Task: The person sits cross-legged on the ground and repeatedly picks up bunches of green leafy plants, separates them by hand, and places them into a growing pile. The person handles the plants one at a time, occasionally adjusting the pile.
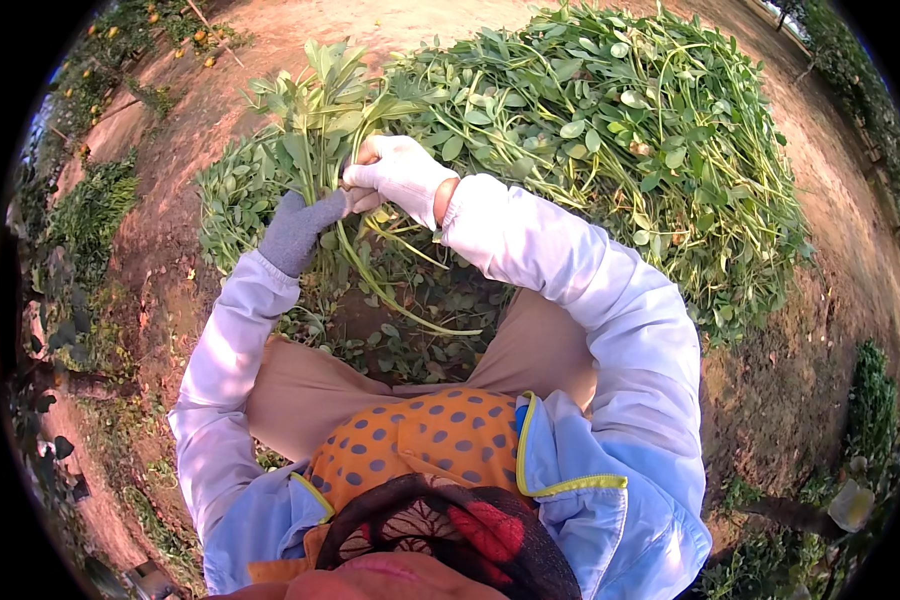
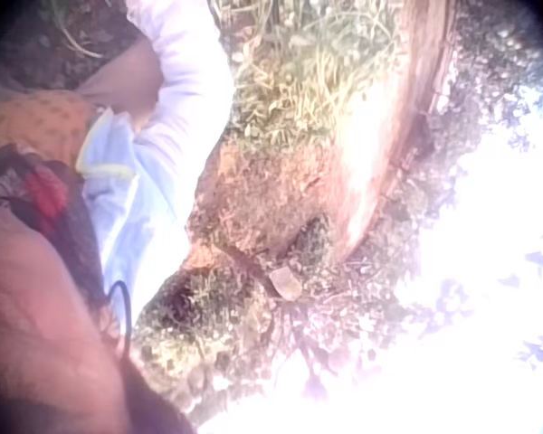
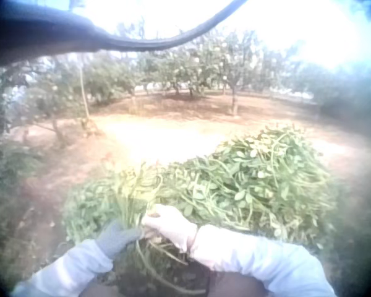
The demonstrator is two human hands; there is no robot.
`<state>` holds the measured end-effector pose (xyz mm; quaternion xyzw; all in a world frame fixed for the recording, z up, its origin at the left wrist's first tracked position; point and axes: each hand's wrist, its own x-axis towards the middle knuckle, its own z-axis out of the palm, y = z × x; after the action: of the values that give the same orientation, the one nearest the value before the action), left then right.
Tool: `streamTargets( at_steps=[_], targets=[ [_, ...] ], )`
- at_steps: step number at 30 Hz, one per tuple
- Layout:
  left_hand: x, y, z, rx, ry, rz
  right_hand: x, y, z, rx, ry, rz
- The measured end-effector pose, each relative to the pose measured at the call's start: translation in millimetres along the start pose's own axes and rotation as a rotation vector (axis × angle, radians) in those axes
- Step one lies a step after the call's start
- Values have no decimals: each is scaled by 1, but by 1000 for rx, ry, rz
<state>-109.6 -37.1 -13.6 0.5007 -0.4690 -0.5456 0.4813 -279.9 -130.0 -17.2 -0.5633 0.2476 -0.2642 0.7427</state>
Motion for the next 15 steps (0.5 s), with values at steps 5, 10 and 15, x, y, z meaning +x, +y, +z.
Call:
streamTargets(
  at_steps=[5, 10, 15],
  targets=[
    [1, -9, 2, 105, -55, 37, 0, 1, 3, -629, 11, -134],
    [-9, 23, -28, -77, 83, -62, -1, -44, -45, -462, 144, -84],
    [-7, 43, -72, -139, 260, 224, 4, -46, -193, -927, 642, -56]
  ],
)
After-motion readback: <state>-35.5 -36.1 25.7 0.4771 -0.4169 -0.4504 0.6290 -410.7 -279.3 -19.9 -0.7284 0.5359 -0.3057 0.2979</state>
